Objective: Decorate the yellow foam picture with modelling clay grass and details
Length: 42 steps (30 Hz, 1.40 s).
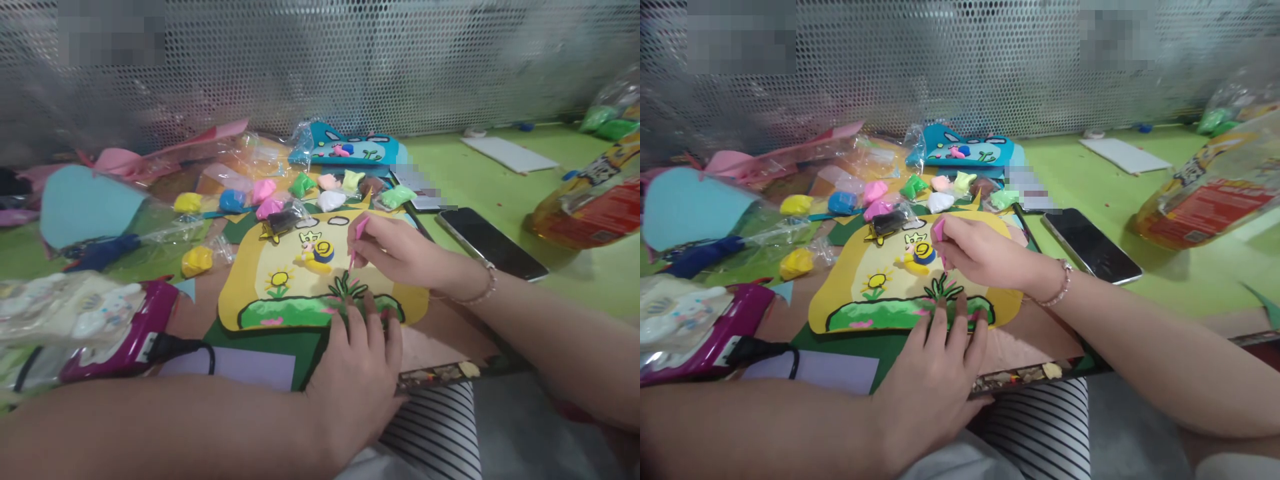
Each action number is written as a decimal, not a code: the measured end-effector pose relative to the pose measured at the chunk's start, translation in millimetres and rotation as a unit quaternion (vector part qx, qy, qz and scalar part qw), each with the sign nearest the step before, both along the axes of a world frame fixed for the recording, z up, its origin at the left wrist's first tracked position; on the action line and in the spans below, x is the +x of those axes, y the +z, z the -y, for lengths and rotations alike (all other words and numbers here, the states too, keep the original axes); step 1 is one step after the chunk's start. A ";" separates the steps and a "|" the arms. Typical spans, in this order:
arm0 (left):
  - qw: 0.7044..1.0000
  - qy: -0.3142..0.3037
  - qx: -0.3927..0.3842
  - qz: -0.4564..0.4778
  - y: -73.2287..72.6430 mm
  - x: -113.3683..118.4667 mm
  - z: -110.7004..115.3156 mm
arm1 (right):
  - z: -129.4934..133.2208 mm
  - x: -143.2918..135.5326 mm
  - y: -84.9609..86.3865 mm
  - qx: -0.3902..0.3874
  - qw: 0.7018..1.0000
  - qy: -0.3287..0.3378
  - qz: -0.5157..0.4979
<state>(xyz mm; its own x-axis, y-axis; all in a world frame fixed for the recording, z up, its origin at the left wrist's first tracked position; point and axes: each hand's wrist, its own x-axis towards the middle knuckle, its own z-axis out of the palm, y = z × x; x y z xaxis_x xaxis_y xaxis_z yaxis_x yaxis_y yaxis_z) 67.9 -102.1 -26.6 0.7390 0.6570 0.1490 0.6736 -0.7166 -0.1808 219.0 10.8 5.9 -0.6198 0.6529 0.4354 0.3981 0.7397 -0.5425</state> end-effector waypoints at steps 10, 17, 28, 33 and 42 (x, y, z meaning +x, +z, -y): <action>1.000 0.005 -0.007 0.000 -0.5 0.2 0.0 | 0.0 -0.5 -0.8 0.043 0.999 0.010 0.011; 1.000 0.007 -0.021 -0.002 -0.9 0.0 1.9 | 4.4 -1.9 3.7 0.048 0.998 0.007 0.040; 1.000 0.010 -0.021 -0.006 -0.2 0.3 0.8 | 5.1 -0.4 2.0 0.026 0.999 0.022 0.000; 1.000 0.004 -0.004 -0.002 -1.2 -0.1 0.1 | 7.4 -2.2 3.2 0.004 0.999 0.043 -0.018; 1.000 0.007 -0.006 -0.009 -1.2 1.2 1.3 | 10.2 -3.9 4.4 0.036 0.999 0.027 -0.011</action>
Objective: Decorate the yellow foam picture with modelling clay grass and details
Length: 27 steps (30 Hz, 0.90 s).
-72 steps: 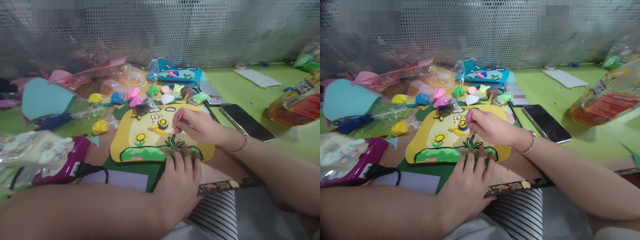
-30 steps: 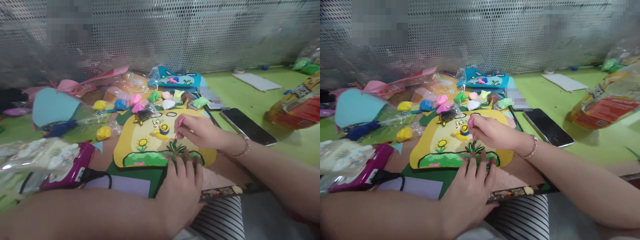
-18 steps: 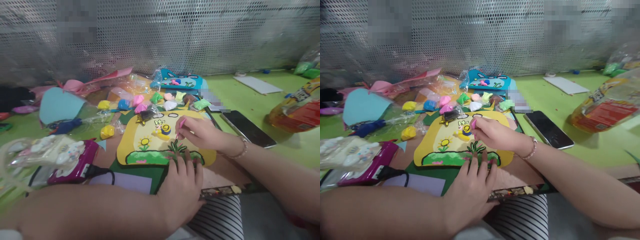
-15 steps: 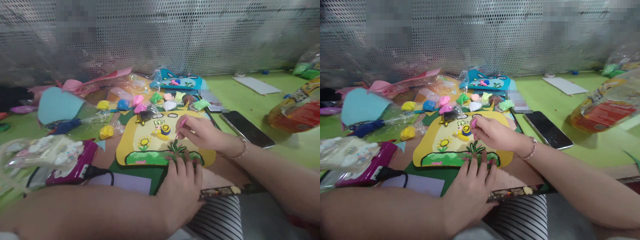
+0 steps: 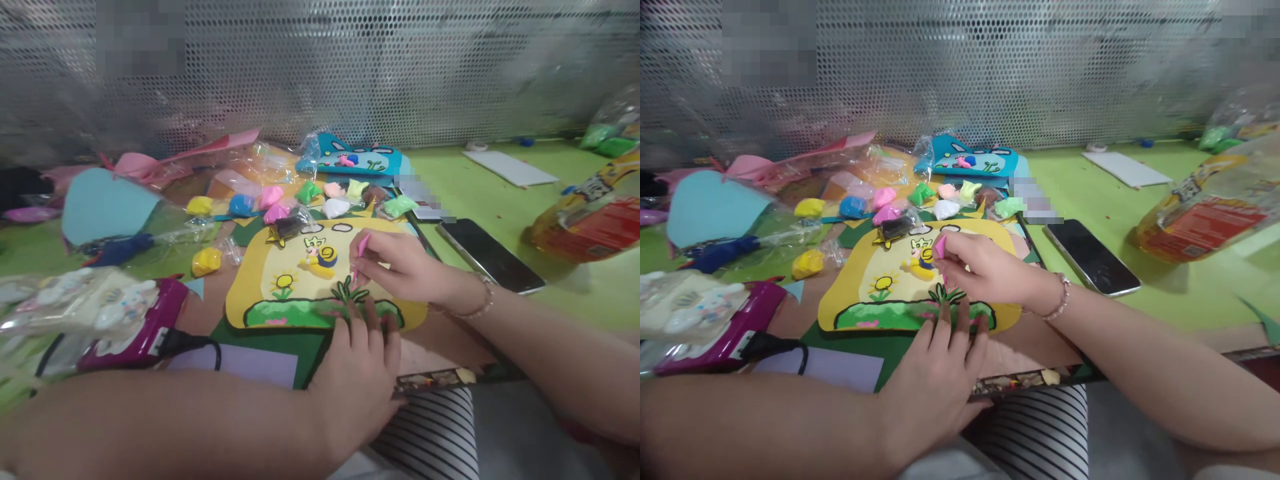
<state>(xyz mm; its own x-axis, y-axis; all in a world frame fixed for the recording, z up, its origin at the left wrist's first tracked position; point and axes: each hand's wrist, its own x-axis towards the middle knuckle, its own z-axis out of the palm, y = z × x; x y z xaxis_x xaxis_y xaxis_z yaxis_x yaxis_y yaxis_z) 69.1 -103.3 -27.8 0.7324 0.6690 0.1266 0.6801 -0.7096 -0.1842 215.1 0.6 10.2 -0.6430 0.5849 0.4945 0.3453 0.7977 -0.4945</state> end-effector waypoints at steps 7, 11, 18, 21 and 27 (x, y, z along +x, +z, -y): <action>1.000 -0.002 0.008 0.003 0.6 -0.1 -1.3 | -1.1 -0.8 -1.0 -0.040 0.999 0.030 0.007; 1.000 -0.005 0.010 -0.001 0.0 0.1 -1.6 | -2.5 -0.4 -1.6 -0.041 0.998 0.040 0.010; 1.000 -0.003 0.004 -0.004 -2.1 0.3 -0.4 | -0.7 1.2 -2.9 -0.056 0.998 0.031 0.015; 1.000 -0.005 0.007 -0.002 -1.5 0.0 0.1 | -0.8 0.6 -3.0 -0.048 0.998 0.037 0.019; 1.000 -0.008 0.003 -0.003 -0.3 -0.8 -0.2 | -2.0 -0.8 -1.4 -0.028 1.000 -0.014 0.003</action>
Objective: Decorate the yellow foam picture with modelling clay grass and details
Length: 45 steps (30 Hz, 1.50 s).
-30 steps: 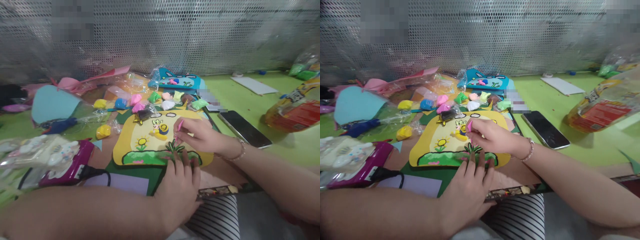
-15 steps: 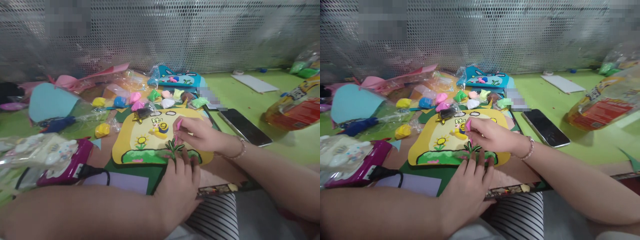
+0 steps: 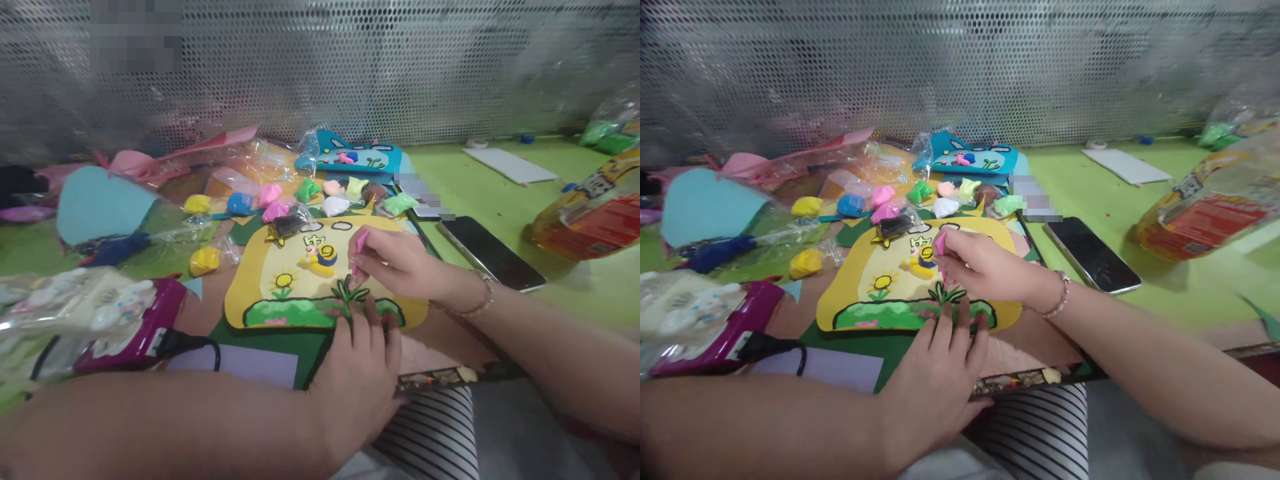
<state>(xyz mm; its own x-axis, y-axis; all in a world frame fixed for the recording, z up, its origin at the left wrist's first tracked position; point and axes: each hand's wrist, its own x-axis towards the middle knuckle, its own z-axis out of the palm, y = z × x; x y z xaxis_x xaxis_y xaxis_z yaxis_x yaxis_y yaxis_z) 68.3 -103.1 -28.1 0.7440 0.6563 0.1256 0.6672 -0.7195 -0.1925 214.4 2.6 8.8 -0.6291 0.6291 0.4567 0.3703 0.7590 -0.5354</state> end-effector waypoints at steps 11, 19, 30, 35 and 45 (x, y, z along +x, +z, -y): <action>1.000 -0.003 -0.001 -0.008 0.7 -0.8 -0.1 | -1.3 0.2 -1.7 -0.013 1.000 -0.011 0.020; 1.000 -0.003 0.004 -0.009 2.5 0.3 -0.3 | 0.1 -1.5 1.5 0.009 1.000 0.004 0.020; 1.000 0.000 0.004 -0.002 -1.2 0.6 -0.8 | -2.1 0.6 -2.7 0.025 0.999 0.008 0.036; 1.000 0.001 0.006 0.010 -3.1 0.9 0.0 | 2.6 0.8 -5.5 0.042 0.997 0.003 0.069; 1.000 -0.003 0.011 0.027 -4.5 0.3 -0.5 | 4.8 -1.8 -10.1 -0.029 0.997 -0.033 0.060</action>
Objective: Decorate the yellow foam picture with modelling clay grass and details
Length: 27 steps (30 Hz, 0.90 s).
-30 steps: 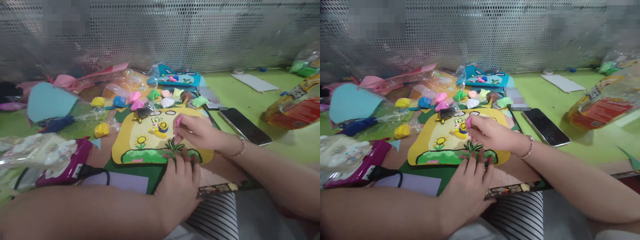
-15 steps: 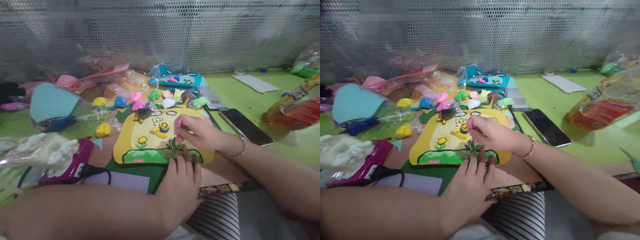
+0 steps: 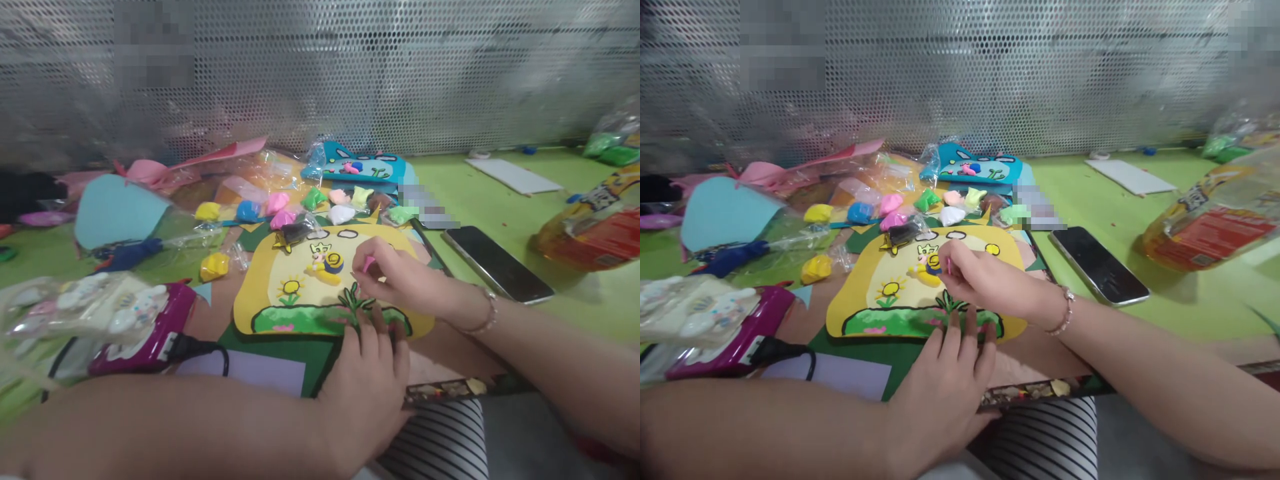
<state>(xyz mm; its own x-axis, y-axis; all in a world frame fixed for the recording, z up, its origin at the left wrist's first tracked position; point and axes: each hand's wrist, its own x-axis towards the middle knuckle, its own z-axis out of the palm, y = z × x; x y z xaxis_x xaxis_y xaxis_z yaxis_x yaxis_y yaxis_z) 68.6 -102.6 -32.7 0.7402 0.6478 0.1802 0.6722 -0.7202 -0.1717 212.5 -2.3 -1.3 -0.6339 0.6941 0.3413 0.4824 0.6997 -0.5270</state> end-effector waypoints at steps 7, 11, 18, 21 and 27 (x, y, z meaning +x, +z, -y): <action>1.000 0.001 -0.009 -0.003 -1.8 1.5 0.2 | 0.3 0.0 3.3 -0.024 0.999 -0.020 -0.004; 1.000 0.000 -0.011 -0.001 -2.5 2.0 -0.2 | 1.7 -0.1 5.8 -0.025 1.000 -0.006 0.012; 1.000 0.004 -0.012 -0.008 -1.0 1.4 0.5 | 0.9 -2.4 4.7 -0.028 0.999 -0.019 0.007; 1.000 0.002 -0.004 -0.008 0.1 0.8 0.2 | -0.4 -3.2 4.1 -0.021 0.999 -0.045 0.002; 1.000 -0.002 0.008 -0.013 0.0 0.8 -0.2 | -3.9 -1.4 3.7 -0.036 0.996 -0.084 -0.004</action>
<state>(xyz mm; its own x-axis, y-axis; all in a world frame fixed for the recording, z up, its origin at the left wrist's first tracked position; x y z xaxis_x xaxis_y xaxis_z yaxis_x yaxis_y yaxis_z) 69.4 -102.4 -32.6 0.7480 0.6412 0.1714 0.6637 -0.7204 -0.2014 211.1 1.6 2.4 -0.5051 0.8127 0.2906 0.5849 0.5699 -0.5772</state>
